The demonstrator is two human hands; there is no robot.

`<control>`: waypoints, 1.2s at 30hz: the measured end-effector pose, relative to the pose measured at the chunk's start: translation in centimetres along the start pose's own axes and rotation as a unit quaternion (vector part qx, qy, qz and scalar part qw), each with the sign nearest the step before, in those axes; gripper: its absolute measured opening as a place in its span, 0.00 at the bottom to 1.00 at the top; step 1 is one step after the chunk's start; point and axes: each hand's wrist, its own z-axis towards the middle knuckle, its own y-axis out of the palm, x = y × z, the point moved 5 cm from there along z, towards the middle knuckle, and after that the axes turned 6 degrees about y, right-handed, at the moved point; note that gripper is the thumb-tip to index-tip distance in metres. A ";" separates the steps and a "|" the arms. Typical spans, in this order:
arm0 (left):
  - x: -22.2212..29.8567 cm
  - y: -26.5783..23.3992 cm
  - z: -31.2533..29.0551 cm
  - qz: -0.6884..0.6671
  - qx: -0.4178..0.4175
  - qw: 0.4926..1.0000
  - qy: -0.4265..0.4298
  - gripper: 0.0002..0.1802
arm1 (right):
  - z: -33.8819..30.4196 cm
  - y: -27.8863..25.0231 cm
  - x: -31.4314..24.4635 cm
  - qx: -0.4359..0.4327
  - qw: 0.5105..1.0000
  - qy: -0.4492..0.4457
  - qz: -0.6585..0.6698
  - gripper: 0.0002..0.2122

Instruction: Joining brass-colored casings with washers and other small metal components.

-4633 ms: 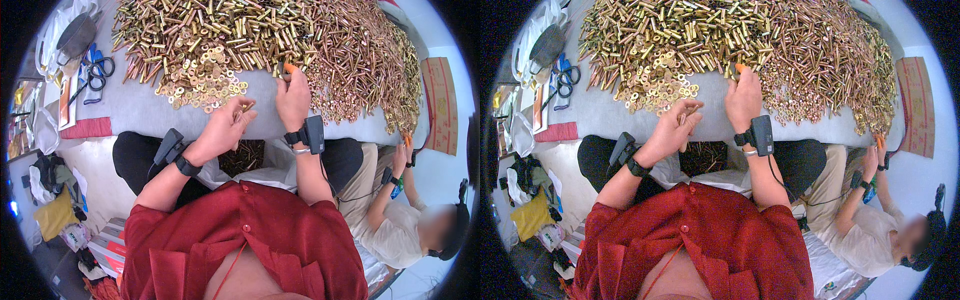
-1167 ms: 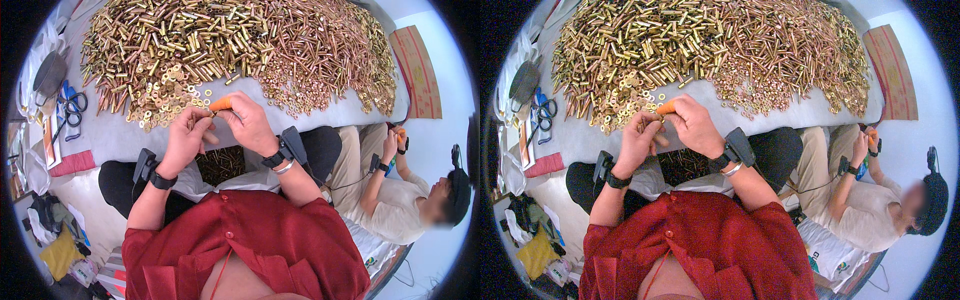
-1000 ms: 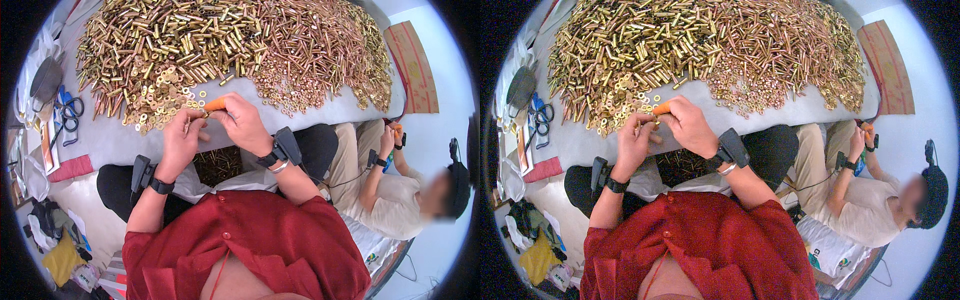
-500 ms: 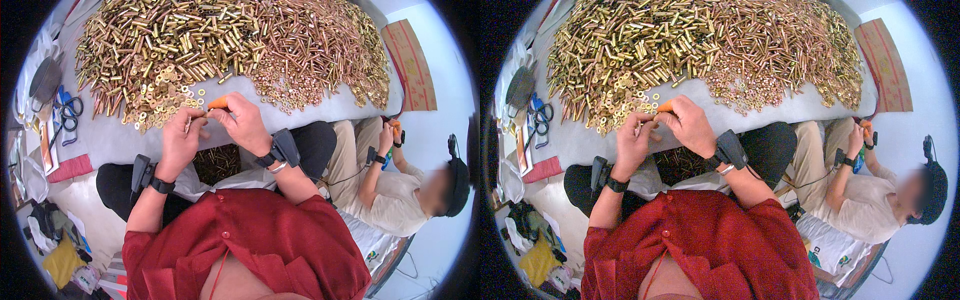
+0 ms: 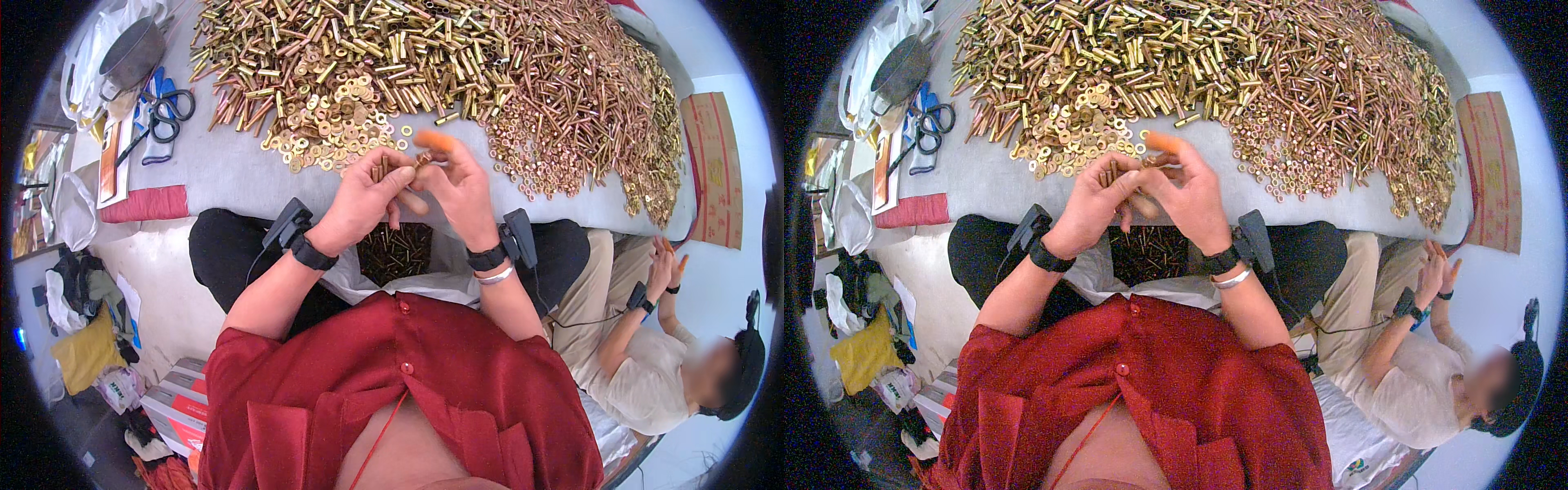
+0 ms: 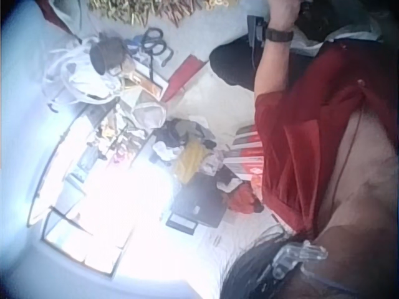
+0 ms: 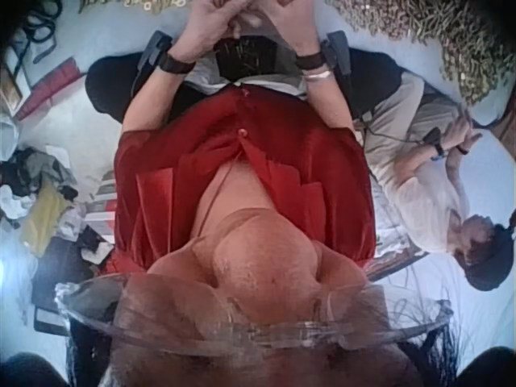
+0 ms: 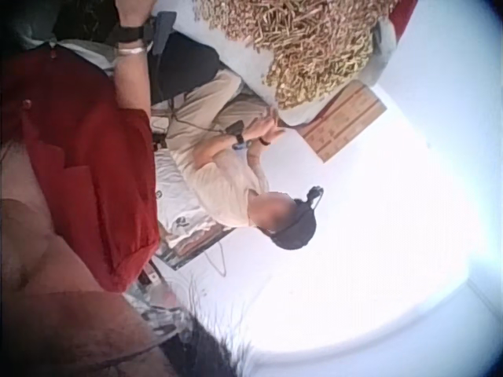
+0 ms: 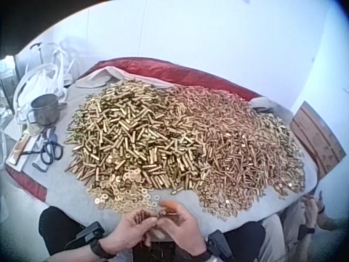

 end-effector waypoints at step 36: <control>3.5 10.9 11.4 0.615 -0.120 0.709 0.322 0.12 | 1.1 -22.1 3.2 0.400 0.765 -0.050 -0.502 0.23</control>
